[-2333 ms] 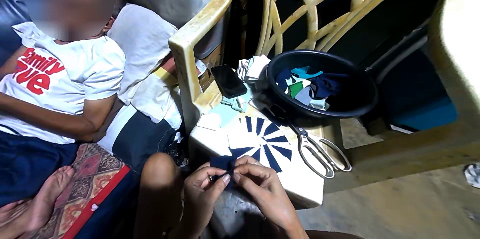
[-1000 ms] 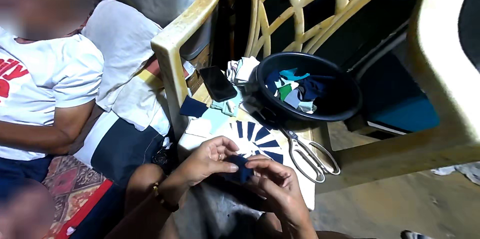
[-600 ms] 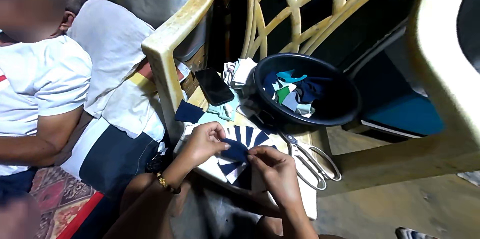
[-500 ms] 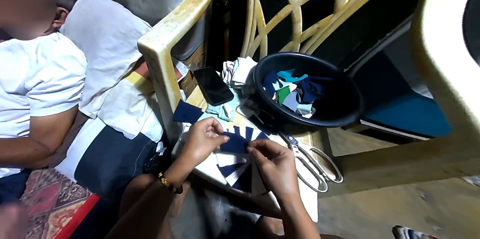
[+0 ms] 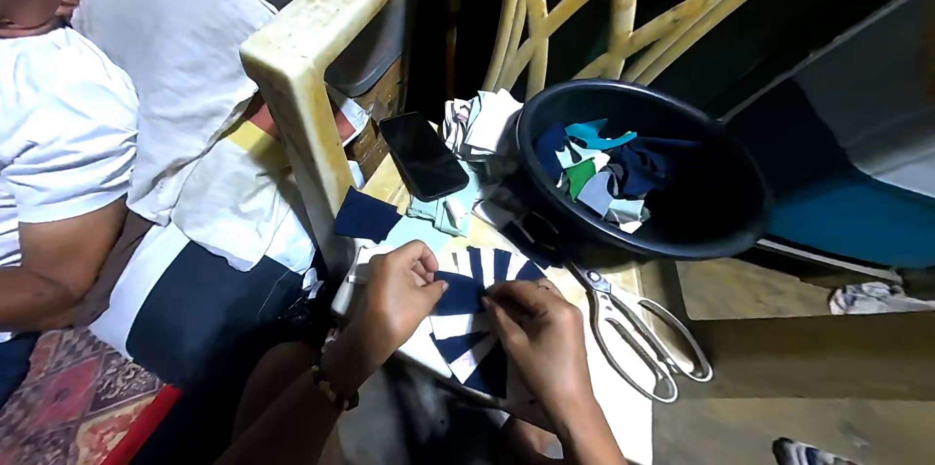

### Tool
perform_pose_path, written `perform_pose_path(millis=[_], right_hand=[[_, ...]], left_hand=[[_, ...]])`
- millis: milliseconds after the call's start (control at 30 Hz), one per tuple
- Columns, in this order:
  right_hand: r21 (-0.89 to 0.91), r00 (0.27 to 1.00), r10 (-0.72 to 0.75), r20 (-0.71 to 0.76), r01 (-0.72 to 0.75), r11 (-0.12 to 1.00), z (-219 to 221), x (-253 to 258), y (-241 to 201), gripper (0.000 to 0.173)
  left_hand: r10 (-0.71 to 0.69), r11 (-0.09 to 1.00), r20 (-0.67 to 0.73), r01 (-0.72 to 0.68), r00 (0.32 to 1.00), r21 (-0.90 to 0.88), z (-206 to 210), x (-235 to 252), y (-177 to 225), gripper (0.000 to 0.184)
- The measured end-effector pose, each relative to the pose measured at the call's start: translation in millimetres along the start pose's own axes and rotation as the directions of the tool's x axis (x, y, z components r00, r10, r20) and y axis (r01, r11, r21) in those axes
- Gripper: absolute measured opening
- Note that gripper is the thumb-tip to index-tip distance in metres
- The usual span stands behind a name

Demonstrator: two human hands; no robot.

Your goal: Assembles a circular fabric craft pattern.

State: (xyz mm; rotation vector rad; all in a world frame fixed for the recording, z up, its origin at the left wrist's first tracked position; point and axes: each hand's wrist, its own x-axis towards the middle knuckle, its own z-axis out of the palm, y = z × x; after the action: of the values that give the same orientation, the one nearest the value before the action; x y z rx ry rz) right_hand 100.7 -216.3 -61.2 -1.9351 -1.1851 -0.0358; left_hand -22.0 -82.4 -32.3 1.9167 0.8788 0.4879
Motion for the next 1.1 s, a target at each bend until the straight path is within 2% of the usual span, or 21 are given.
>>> perform_pose_path(millis=[467,867,1100], right_hand=[[0.005,1.0,0.014,-0.005,-0.014,1.0,5.1,-0.8,0.8,0.012],[0.011,1.0,0.016,-0.003,-0.016,1.0,4.6,-3.6,-0.5,0.017],[0.007,0.999,0.037,0.02,-0.038,0.999,5.6,-5.2,1.8,0.017]], left_hand=[[0.047,0.998,-0.001,-0.047,0.999,0.042,-0.8,3.8,-6.1,0.018],[-0.009,0.999,0.086,0.005,0.996,0.039,-4.2,7.0,-0.5,0.023],[0.061,0.998,-0.047,-0.059,0.997,0.035,-4.1,6.9,-4.4,0.019]])
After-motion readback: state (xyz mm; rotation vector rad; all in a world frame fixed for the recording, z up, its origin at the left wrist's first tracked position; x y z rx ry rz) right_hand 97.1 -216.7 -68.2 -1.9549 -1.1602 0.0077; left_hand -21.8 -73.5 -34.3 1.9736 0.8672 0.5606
